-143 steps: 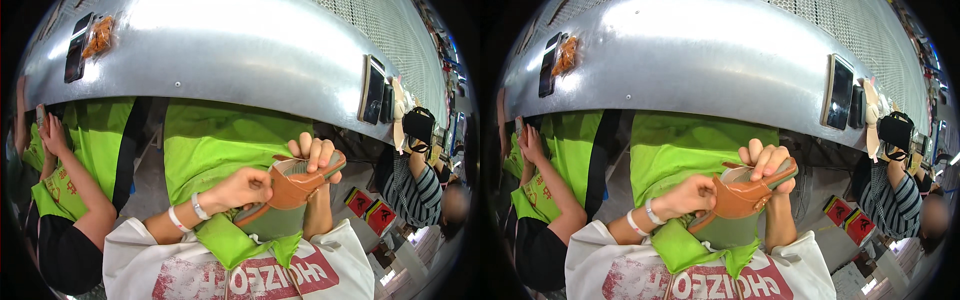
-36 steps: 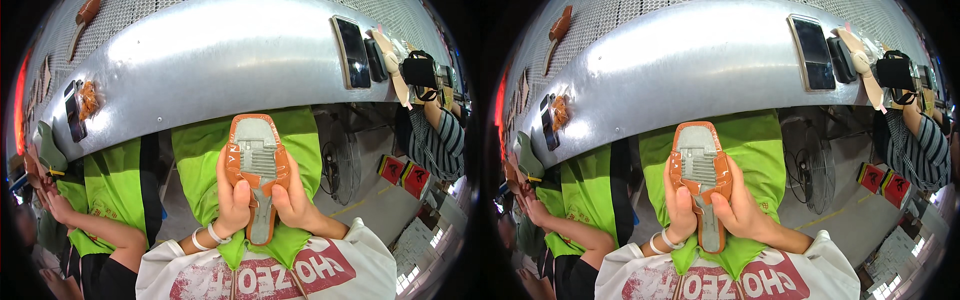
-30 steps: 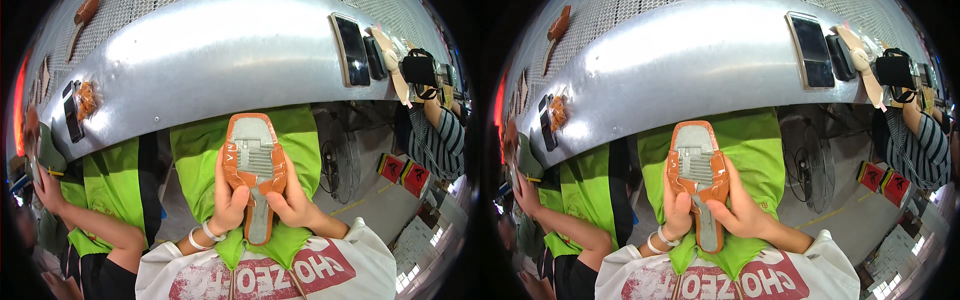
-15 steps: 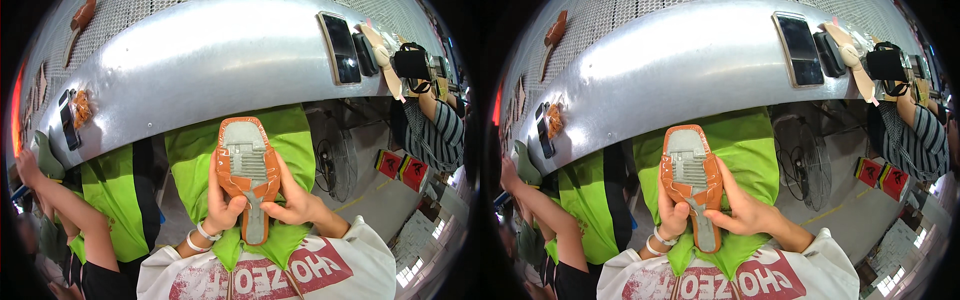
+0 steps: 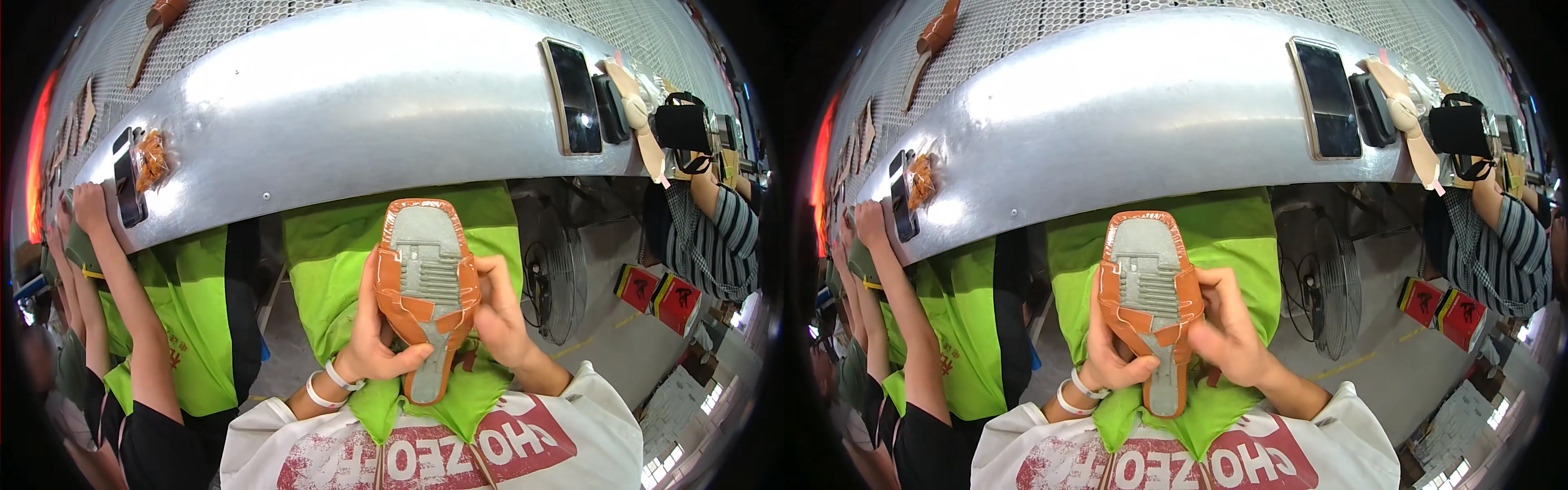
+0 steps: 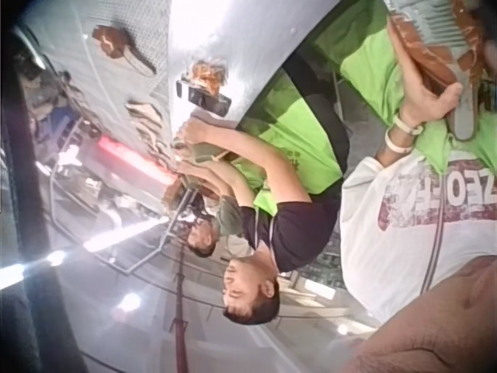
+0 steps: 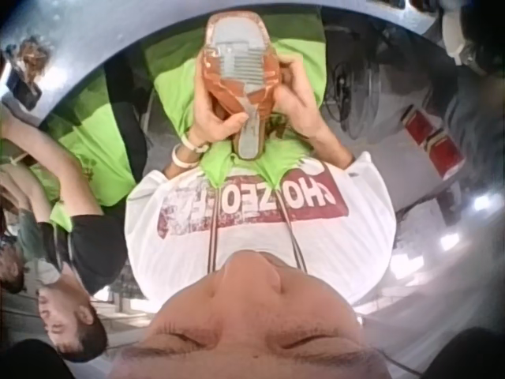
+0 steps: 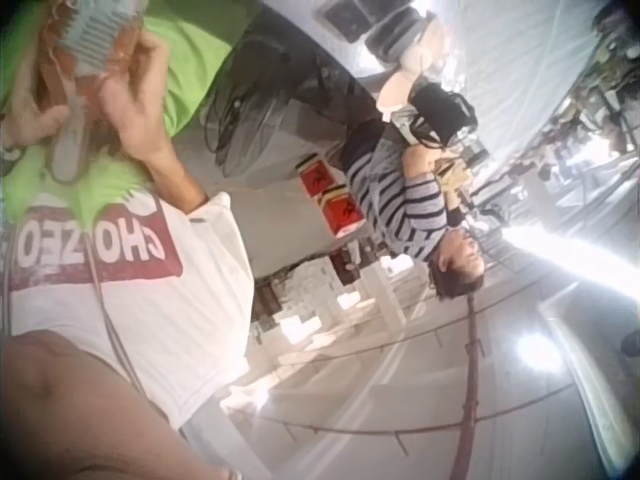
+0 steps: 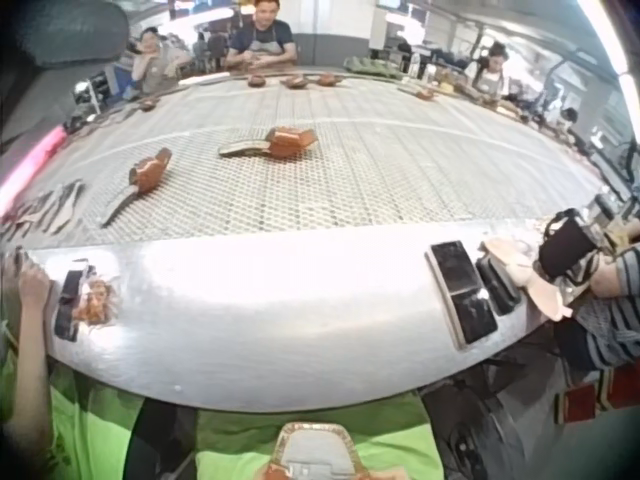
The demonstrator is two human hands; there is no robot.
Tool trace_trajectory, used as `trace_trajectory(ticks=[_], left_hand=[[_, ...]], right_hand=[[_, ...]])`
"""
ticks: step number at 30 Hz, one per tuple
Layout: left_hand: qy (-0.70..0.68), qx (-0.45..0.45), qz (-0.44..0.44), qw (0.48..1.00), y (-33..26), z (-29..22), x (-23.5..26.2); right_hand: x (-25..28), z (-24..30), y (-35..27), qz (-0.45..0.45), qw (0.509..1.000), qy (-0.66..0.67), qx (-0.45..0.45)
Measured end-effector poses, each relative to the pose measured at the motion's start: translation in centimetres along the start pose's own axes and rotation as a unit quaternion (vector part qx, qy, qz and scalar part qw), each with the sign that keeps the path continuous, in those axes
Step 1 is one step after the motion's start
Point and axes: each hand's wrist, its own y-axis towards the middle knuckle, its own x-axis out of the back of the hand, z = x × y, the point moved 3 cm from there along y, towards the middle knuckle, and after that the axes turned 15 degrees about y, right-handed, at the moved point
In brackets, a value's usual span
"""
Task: The person assembles brown leather sandals by fitting the upper straps onto green shoe lasts. They repeatedly pick up a sandal upper, stretch it over the last, and press the edges to secure the fit. The process is repeated for multiple units on a perforated metal workbench.
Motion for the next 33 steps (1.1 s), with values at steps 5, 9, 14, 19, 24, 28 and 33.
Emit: trace_trajectory(ticks=[5,9,14,19,24,28,33], left_hand=[[-0.025,0.014,0.005,1.0,0.9,-1.6,0.4],[-0.131,0.098,-0.035,0.986,2.4,-2.8,0.7],[-0.067,0.139,-0.068,0.986,3.2,-3.2,0.9],[-0.032,0.126,-0.078,0.988,3.2,-3.7,0.3],[-0.112,0.089,-0.023,0.99,3.3,-2.1,0.6],[-0.209,0.142,0.187,0.949,1.8,3.5,2.7],[-0.157,0.175,0.366,0.9,2.7,5.7,2.2]], right_hand=[[-0.5,0.5,1.2,-0.018,0.997,-0.044,0.064],[-1.0,0.8,1.5,-0.025,0.996,-0.047,0.077],[-1.2,0.7,1.6,-0.04,0.995,-0.055,0.079],[-1.5,1.7,1.8,-0.049,0.997,-0.047,0.044],[0.0,2.2,2.7,-0.092,0.996,-0.011,-0.014],[-0.3,2.7,3.4,-0.081,0.996,-0.045,-0.009],[0.1,2.9,3.4,-0.093,0.992,0.039,-0.07]])
